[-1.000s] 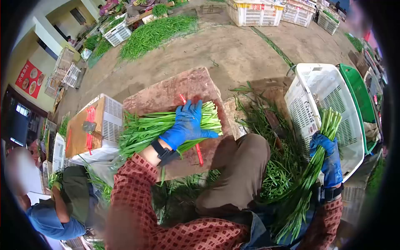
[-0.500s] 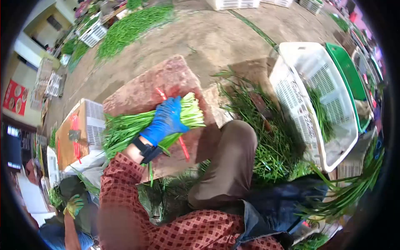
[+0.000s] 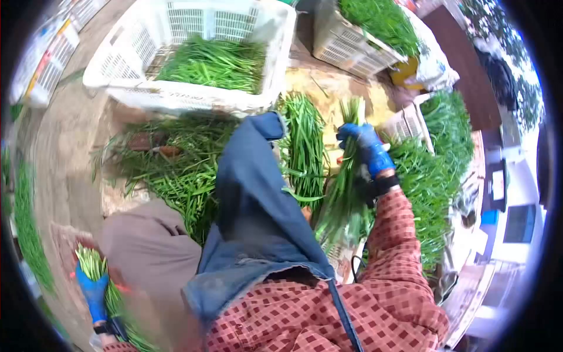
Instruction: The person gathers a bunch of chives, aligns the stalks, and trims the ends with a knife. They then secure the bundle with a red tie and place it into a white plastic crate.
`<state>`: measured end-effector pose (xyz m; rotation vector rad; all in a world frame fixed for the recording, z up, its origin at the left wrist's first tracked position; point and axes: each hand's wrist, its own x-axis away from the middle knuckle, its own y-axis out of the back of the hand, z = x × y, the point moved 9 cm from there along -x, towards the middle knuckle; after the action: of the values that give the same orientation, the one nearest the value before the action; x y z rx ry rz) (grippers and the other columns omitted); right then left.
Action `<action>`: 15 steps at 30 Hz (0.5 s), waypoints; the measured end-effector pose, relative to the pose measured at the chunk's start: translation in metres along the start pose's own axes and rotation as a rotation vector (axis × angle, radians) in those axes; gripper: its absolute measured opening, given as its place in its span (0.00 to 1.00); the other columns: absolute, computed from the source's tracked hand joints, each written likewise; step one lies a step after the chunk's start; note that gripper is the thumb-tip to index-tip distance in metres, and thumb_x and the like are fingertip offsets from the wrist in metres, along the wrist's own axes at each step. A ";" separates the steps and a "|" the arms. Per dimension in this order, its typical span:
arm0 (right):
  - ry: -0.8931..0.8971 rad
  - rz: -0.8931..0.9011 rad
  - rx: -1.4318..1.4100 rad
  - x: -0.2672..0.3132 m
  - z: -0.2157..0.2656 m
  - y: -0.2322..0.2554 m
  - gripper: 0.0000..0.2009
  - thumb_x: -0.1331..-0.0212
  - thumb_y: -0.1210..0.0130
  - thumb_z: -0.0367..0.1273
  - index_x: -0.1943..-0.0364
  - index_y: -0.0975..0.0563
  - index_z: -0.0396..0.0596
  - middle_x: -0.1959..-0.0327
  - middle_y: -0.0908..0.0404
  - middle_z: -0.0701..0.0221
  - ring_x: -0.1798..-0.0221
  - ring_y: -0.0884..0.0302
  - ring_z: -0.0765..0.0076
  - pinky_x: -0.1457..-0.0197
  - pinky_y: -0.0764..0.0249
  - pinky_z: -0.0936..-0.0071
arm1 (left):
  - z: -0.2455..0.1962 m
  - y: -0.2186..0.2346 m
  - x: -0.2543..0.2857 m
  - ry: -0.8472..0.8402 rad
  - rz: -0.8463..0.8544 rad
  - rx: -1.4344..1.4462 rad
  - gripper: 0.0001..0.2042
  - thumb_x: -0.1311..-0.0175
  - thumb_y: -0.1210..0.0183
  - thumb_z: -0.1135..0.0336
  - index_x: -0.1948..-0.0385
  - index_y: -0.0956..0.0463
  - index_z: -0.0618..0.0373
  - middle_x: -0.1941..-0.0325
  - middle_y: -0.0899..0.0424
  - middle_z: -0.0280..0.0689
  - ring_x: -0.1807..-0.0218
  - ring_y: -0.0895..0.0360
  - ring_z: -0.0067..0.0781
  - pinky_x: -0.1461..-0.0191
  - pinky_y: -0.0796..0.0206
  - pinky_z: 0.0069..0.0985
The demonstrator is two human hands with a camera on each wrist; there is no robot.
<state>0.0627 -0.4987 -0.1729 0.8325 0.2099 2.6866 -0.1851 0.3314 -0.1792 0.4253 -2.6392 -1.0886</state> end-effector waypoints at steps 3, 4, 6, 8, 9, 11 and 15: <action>0.008 -0.157 -0.030 -0.023 -0.092 0.015 0.11 0.53 0.44 0.33 0.72 0.22 0.36 0.77 0.21 0.66 0.77 0.24 0.68 0.73 0.27 0.74 | 0.021 0.008 -0.004 0.007 0.026 -0.041 0.36 0.59 0.37 0.79 0.41 0.41 0.60 0.46 0.28 0.40 0.47 0.28 0.31 0.43 0.34 0.29; -0.045 -0.187 0.000 -0.034 -0.119 0.018 0.11 0.51 0.45 0.33 0.71 0.22 0.36 0.77 0.20 0.65 0.77 0.24 0.69 0.73 0.27 0.74 | 0.030 0.009 -0.005 0.027 0.026 -0.117 0.37 0.58 0.37 0.79 0.40 0.42 0.60 0.46 0.29 0.40 0.47 0.29 0.30 0.43 0.35 0.29; -0.010 -0.214 0.000 -0.058 -0.168 0.020 0.12 0.50 0.46 0.33 0.70 0.22 0.35 0.78 0.20 0.64 0.79 0.25 0.68 0.74 0.28 0.73 | 0.051 0.016 -0.003 0.094 0.028 -0.092 0.37 0.58 0.36 0.79 0.40 0.43 0.60 0.46 0.29 0.40 0.47 0.29 0.30 0.43 0.35 0.29; -0.059 -0.246 0.169 -0.096 -0.221 0.023 0.12 0.53 0.45 0.34 0.72 0.21 0.37 0.78 0.20 0.66 0.80 0.25 0.67 0.75 0.29 0.71 | 0.069 0.019 0.000 0.157 0.027 -0.066 0.38 0.58 0.36 0.79 0.40 0.43 0.60 0.46 0.29 0.39 0.47 0.30 0.30 0.42 0.36 0.28; -0.055 -0.296 0.251 -0.099 -0.224 0.020 0.12 0.55 0.45 0.34 0.72 0.21 0.37 0.78 0.19 0.66 0.80 0.25 0.68 0.74 0.29 0.71 | 0.068 0.020 -0.001 0.085 0.030 -0.074 0.38 0.58 0.36 0.79 0.40 0.43 0.61 0.46 0.29 0.39 0.47 0.30 0.30 0.42 0.36 0.28; -0.071 -0.454 0.285 -0.137 -0.294 0.032 0.13 0.57 0.45 0.34 0.73 0.21 0.37 0.78 0.19 0.65 0.77 0.24 0.69 0.72 0.29 0.70 | 0.057 0.021 -0.006 0.008 0.035 -0.091 0.37 0.58 0.36 0.79 0.40 0.43 0.61 0.46 0.30 0.39 0.47 0.31 0.30 0.42 0.37 0.28; -0.026 -0.498 0.308 -0.114 -0.256 0.018 0.13 0.57 0.45 0.35 0.71 0.20 0.40 0.77 0.19 0.60 0.75 0.23 0.58 0.68 0.28 0.62 | 0.046 0.022 0.000 0.102 0.004 -0.208 0.37 0.57 0.39 0.80 0.39 0.44 0.61 0.44 0.31 0.41 0.45 0.32 0.32 0.40 0.38 0.28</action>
<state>0.0003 -0.5661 -0.4384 0.7739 0.7347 2.2014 -0.2042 0.3761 -0.1952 0.4192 -2.4075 -1.2886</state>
